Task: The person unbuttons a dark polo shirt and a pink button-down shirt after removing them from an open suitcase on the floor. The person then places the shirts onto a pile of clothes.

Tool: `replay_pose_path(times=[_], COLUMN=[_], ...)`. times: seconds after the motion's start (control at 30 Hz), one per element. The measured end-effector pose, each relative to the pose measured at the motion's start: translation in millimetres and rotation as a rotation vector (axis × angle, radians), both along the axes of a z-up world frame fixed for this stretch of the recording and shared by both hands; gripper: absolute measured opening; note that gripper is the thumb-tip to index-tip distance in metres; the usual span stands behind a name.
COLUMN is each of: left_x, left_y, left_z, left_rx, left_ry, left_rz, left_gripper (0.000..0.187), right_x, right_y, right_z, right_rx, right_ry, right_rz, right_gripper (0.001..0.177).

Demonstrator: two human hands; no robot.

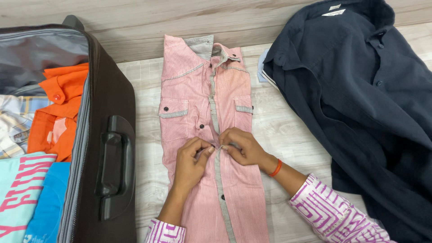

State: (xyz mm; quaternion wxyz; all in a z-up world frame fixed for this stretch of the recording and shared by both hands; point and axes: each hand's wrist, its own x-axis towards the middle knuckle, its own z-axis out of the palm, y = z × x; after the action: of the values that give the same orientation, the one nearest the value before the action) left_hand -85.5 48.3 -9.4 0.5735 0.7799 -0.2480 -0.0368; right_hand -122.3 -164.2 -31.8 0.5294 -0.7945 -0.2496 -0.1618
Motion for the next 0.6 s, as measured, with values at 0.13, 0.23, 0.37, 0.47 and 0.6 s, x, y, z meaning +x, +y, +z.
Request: replay_pose_path(times=[0.13,0.23,0.37,0.47,0.6], left_x=[3.1,-0.1,-12.3,-21.3,-48.9], left_y=[6.7,12.6,10.4,10.8,17.2], left_z=[9.0,25.8,44.5,50.6,54.1], left_rx=[0.088,0.311,0.386,0.418,0.491], left_ry=[-0.213,-0.626,-0.648,-0.555,-0.362], left_rz=[0.197,0.336,0.318,0.132,-0.102], left_gripper=[0.006,0.006,0.016,0.017,0.017], right_x=[-0.4,-2.9,-5.6,-5.2,-5.7], right_y=[-11.3,-15.0,-14.1,-15.7,-17.8], right_z=[-3.5,-5.4,-5.7,-4.5,-3.6], right_rx=[0.27,0.415,0.416,0.423,0.385], right_ry=[0.11,0.13,0.105,0.1,0.103], right_rz=[-0.114,-0.178,-0.178,-0.158,-0.157], right_gripper=[0.007,0.009,0.008,0.007,0.005])
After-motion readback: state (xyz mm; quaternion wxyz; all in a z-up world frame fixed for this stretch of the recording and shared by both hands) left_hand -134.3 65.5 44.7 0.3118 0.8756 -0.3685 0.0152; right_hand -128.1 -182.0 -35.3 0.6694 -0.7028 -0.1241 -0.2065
